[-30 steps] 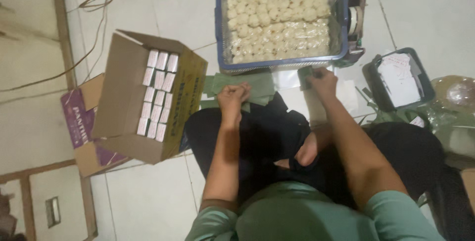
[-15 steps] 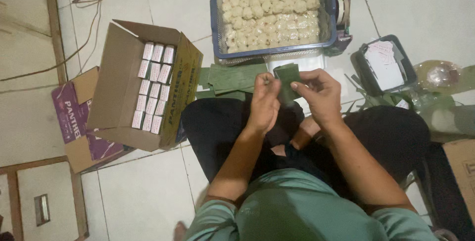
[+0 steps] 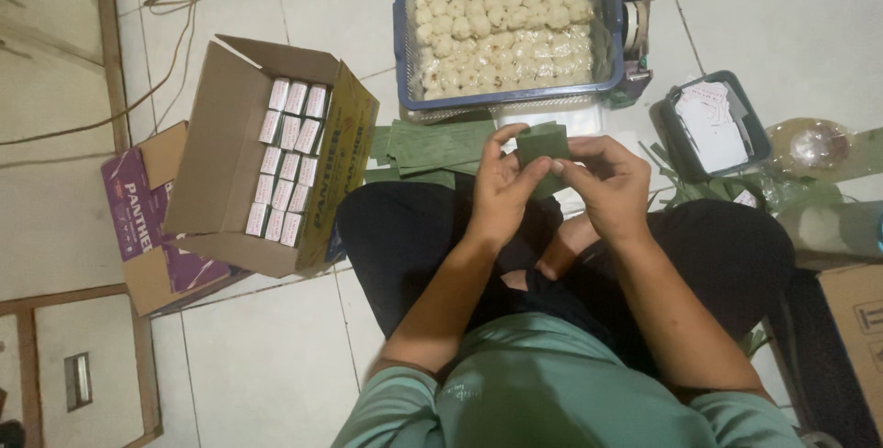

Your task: The person sits on the floor and wraps small white food items in green leaves, then places them into a cardboard box. The person also handles labels and a marker, and closes the box after filling it.

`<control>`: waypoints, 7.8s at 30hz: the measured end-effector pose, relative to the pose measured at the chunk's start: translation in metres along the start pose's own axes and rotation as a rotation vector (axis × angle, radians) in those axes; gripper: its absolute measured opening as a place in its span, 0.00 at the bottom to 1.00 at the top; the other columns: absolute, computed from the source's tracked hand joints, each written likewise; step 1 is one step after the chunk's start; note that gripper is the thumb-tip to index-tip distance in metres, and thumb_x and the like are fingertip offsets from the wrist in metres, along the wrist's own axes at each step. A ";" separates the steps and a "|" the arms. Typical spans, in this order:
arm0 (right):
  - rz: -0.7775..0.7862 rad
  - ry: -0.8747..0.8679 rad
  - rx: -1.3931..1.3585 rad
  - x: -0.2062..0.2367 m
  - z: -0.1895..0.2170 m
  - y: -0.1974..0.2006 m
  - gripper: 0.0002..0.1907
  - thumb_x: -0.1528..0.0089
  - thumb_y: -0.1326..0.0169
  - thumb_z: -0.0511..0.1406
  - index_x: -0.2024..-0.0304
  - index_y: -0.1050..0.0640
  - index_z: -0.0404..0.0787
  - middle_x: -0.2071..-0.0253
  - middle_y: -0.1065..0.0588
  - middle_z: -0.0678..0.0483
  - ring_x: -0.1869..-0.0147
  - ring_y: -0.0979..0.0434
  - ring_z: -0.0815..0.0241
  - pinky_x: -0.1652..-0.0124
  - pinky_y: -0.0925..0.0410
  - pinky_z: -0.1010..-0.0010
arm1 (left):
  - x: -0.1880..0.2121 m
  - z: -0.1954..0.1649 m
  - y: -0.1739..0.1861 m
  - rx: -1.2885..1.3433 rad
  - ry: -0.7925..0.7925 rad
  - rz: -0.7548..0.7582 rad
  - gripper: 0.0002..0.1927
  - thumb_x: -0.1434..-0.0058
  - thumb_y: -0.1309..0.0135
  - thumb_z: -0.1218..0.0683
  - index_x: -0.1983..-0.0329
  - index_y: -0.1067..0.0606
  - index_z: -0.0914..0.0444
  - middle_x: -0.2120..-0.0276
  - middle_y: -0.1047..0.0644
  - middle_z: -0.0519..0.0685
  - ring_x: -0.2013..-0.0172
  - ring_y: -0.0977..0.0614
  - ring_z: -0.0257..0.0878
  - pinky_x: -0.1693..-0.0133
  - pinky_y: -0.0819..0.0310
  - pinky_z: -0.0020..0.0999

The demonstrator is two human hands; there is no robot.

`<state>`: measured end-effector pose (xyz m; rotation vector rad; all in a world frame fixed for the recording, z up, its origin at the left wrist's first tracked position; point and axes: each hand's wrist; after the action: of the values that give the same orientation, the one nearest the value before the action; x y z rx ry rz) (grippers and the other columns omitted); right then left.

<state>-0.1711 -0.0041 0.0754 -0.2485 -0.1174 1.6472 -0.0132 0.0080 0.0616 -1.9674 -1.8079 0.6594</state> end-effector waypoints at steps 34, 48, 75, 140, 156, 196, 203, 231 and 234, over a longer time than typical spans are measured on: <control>-0.335 -0.142 1.110 -0.080 -0.135 0.270 0.12 0.49 0.31 0.34 0.70 0.21 0.35 0.65 0.23 0.41 0.61 0.22 0.41 0.57 0.29 0.53 | -0.035 0.104 0.040 0.055 0.409 -0.212 0.25 0.35 0.43 0.64 0.37 0.35 0.68 0.52 0.24 0.58 0.53 0.17 0.52 0.50 0.18 0.48; -0.395 -0.129 1.074 -0.073 -0.116 0.259 0.12 0.44 0.33 0.35 0.60 0.15 0.37 0.64 0.20 0.39 0.62 0.19 0.43 0.57 0.27 0.57 | -0.025 0.085 0.023 -0.004 0.337 -0.165 0.28 0.37 0.45 0.66 0.35 0.39 0.64 0.53 0.25 0.59 0.56 0.17 0.51 0.55 0.16 0.52; 0.140 -0.294 0.162 -0.028 -0.028 -0.008 0.14 0.41 0.39 0.26 0.53 0.23 0.35 0.64 0.22 0.56 0.59 0.22 0.66 0.58 0.29 0.75 | 0.022 0.031 0.078 0.211 0.145 -0.244 0.30 0.35 0.45 0.68 0.30 0.36 0.66 0.46 0.25 0.53 0.46 0.22 0.42 0.44 0.24 0.38; -0.423 0.269 0.839 -0.138 -0.172 0.161 0.06 0.34 0.41 0.31 0.60 0.21 0.31 0.58 0.22 0.43 0.54 0.21 0.45 0.51 0.30 0.61 | -0.054 0.059 -0.013 -0.316 -0.147 -0.176 0.08 0.35 0.40 0.66 0.54 0.21 0.68 0.46 0.21 0.56 0.47 0.21 0.39 0.46 0.25 0.32; -0.051 0.165 0.474 -0.037 0.033 -0.008 0.18 0.41 0.35 0.28 0.51 0.26 0.34 0.71 0.24 0.57 0.67 0.26 0.66 0.64 0.32 0.75 | -0.014 -0.012 -0.018 -0.456 -0.235 -0.211 0.09 0.40 0.38 0.65 0.57 0.18 0.63 0.49 0.23 0.51 0.52 0.17 0.40 0.51 0.19 0.35; 0.504 -0.081 0.689 -0.015 -0.110 -0.132 0.24 0.41 0.40 0.31 0.40 0.23 0.41 0.36 0.33 0.48 0.35 0.30 0.53 0.43 0.31 0.65 | 0.046 -0.075 0.466 -1.346 0.292 -0.439 0.07 0.53 0.37 0.62 0.70 0.21 0.63 0.56 0.24 0.58 0.53 0.22 0.53 0.48 0.28 0.44; 0.588 0.047 0.802 -0.008 -0.126 -0.120 0.24 0.43 0.36 0.34 0.44 0.21 0.39 0.39 0.30 0.46 0.35 0.30 0.51 0.40 0.34 0.62 | 0.039 -0.083 0.455 -1.251 0.321 -0.189 0.10 0.47 0.43 0.61 0.62 0.20 0.67 0.54 0.26 0.64 0.51 0.24 0.55 0.47 0.30 0.46; -0.184 0.045 0.862 -0.053 -0.151 0.128 0.08 0.38 0.43 0.34 0.58 0.17 0.38 0.58 0.21 0.44 0.56 0.20 0.47 0.51 0.28 0.61 | -0.056 0.230 0.064 -1.727 -0.159 0.388 0.05 0.42 0.50 0.60 0.65 0.24 0.63 0.61 0.26 0.53 0.56 0.21 0.52 0.56 0.23 0.46; -0.186 -0.057 0.802 -0.058 -0.149 0.126 0.10 0.39 0.41 0.36 0.58 0.17 0.39 0.59 0.21 0.45 0.58 0.19 0.48 0.56 0.28 0.62 | -0.063 0.223 0.068 -1.670 -0.083 0.411 0.06 0.40 0.50 0.59 0.63 0.23 0.62 0.63 0.25 0.53 0.58 0.21 0.52 0.59 0.25 0.48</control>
<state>-0.2542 -0.0845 -0.0917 0.4102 0.4607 1.3964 -0.0905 -0.0678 -0.1543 -3.2504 -2.1729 -1.1960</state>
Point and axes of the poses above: each hand's wrist, its own x-axis away from the middle knuckle, its own y-axis out of the back of the hand, z = x × y
